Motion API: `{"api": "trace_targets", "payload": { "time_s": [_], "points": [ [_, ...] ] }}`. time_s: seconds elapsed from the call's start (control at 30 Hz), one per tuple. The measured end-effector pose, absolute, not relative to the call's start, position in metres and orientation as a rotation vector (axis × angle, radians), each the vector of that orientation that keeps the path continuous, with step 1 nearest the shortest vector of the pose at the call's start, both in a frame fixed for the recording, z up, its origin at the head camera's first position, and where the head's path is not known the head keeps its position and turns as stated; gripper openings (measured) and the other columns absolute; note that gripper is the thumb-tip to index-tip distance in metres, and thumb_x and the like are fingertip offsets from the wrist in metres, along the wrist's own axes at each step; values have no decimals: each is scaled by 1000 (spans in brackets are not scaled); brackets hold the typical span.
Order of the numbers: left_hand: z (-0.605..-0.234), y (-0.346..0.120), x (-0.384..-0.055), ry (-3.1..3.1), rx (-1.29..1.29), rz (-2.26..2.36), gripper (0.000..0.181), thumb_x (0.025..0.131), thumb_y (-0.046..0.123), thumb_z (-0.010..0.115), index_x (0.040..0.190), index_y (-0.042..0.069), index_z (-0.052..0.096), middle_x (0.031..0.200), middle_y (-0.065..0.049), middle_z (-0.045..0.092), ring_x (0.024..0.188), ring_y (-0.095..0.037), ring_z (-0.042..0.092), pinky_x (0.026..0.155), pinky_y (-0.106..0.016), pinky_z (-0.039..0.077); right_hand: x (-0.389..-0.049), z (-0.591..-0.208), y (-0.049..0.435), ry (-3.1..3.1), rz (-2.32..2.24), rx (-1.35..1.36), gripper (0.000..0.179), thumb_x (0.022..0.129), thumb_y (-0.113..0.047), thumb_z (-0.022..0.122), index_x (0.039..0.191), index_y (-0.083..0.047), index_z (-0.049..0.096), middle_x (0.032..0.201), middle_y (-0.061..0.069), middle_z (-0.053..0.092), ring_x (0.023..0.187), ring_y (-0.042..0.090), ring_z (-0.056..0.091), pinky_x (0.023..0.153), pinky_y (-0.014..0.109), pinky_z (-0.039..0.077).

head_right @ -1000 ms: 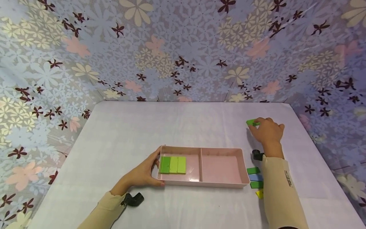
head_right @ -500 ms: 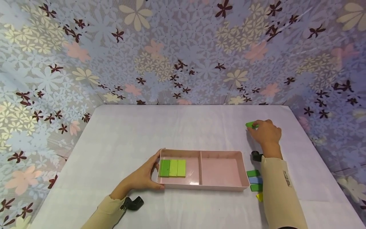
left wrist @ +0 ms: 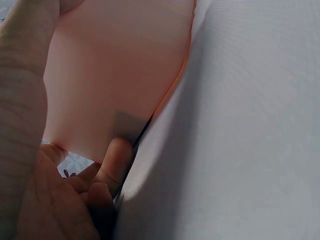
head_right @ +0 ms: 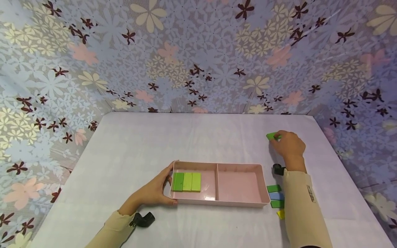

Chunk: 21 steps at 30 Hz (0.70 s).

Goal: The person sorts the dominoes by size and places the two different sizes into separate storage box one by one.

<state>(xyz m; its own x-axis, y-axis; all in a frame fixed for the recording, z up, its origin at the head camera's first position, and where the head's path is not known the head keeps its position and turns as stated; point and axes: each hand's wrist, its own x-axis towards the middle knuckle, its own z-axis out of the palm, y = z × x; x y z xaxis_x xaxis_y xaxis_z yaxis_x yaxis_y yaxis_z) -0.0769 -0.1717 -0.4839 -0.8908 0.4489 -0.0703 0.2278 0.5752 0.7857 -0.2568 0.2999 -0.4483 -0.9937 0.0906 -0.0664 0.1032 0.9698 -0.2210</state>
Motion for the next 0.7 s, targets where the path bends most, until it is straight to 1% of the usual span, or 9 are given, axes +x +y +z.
{"api": "trace_targets", "payload": {
  "time_s": [0.17,0.3,0.43,0.6,0.7],
  "points": [
    [-485,-172,-77,2540,579,1237,128,58,55,85,153,33,2,97,8,51,86,-10,47,74,-28,40,-257,-449,299,3060,-323,183,56,86,-50,61,121,-6,59,117,32,56,95,49,55,63,54,43],
    [-485,-173,-76,2535,576,1253,128,58,54,86,153,33,2,97,7,51,87,-10,47,76,-28,40,-259,-448,296,3072,-321,174,53,86,-47,62,121,-6,59,113,31,58,91,48,57,62,53,44],
    [-485,-173,-76,2535,572,1266,128,58,54,86,152,35,1,98,7,51,88,-9,48,78,-28,40,-260,-446,294,3094,-333,161,52,84,-44,64,118,-4,59,110,31,59,89,48,57,63,54,44],
    [-486,-172,-78,2536,582,1256,128,58,55,85,152,37,0,98,8,51,89,-8,48,80,-28,40,-258,-452,298,3094,-354,173,54,81,-45,68,116,-4,61,108,29,60,88,47,57,64,54,43],
    [-485,-171,-78,2535,582,1257,129,58,54,86,152,35,0,98,8,51,88,-8,48,78,-28,40,-256,-455,301,3099,-392,165,54,80,-45,69,116,-5,62,108,27,61,89,46,57,64,53,42]
  ]
}}
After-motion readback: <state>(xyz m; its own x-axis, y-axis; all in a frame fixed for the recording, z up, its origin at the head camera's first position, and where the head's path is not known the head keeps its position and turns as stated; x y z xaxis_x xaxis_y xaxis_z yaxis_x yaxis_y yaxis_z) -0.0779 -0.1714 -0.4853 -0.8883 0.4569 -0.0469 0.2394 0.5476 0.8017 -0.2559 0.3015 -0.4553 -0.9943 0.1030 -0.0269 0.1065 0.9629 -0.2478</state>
